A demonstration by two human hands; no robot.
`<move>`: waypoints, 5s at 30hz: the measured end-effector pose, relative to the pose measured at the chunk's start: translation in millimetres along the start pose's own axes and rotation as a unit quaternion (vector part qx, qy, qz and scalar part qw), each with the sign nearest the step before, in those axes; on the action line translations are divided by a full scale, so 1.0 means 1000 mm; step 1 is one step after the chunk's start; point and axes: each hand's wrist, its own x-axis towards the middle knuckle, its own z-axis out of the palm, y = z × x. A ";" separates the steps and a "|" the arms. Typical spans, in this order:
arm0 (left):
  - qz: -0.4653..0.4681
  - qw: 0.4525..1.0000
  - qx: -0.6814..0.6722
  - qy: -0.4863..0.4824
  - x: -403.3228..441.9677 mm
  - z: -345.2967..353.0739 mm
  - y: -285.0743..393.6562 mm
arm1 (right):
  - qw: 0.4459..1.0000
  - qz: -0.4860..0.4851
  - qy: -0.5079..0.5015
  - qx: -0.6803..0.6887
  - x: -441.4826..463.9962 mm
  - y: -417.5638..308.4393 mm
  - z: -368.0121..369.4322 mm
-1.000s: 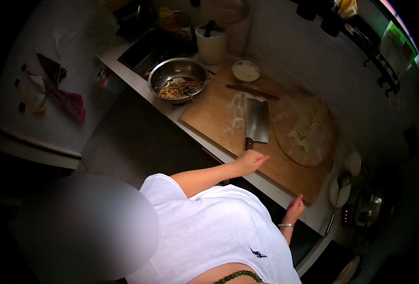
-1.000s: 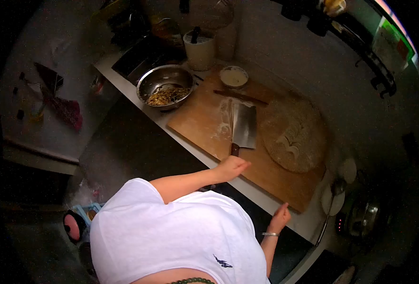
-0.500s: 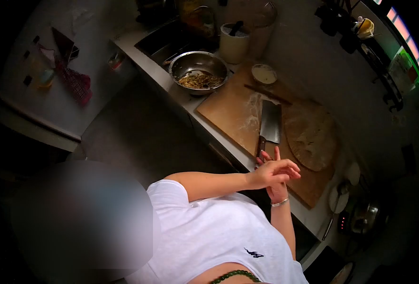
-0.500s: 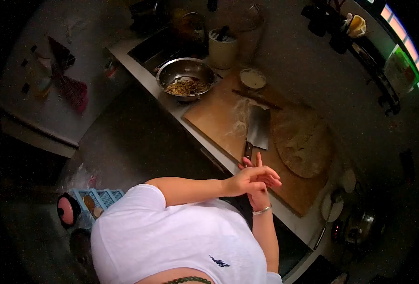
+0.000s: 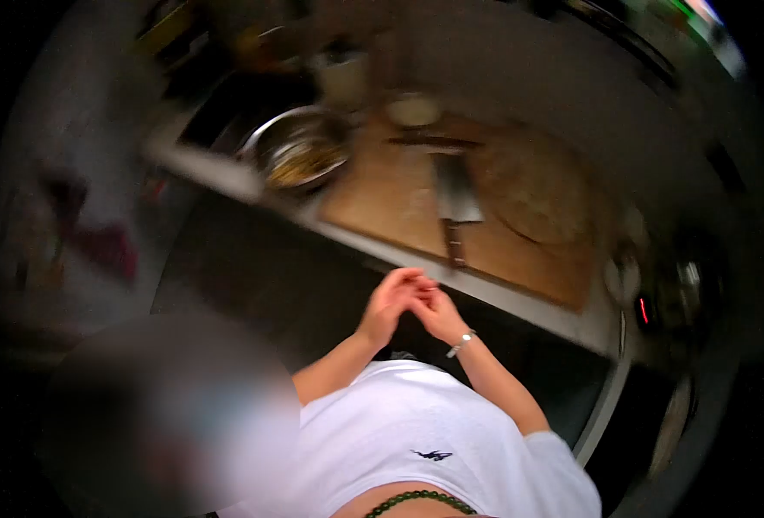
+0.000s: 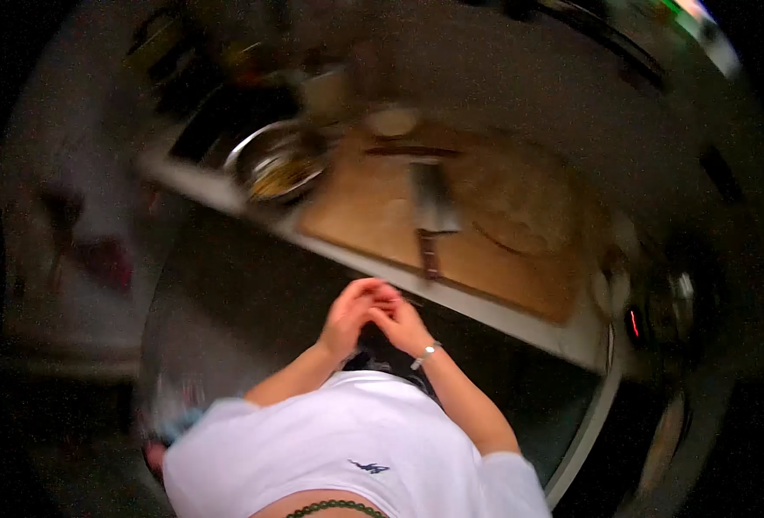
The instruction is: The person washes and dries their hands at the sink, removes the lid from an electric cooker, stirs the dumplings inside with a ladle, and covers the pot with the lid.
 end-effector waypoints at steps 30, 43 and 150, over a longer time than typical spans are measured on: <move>-0.157 0.752 -0.041 -0.638 0.010 0.156 -0.067 | 0.835 -0.215 0.493 0.113 -0.165 0.031 -0.010; -0.142 0.783 0.074 -0.601 -0.021 0.264 -0.139 | 0.696 -0.115 0.676 0.212 -0.343 0.079 -0.056; -0.035 0.969 -0.240 0.042 -0.247 0.252 -0.216 | 0.881 -0.349 0.021 -0.319 -0.371 0.030 -0.027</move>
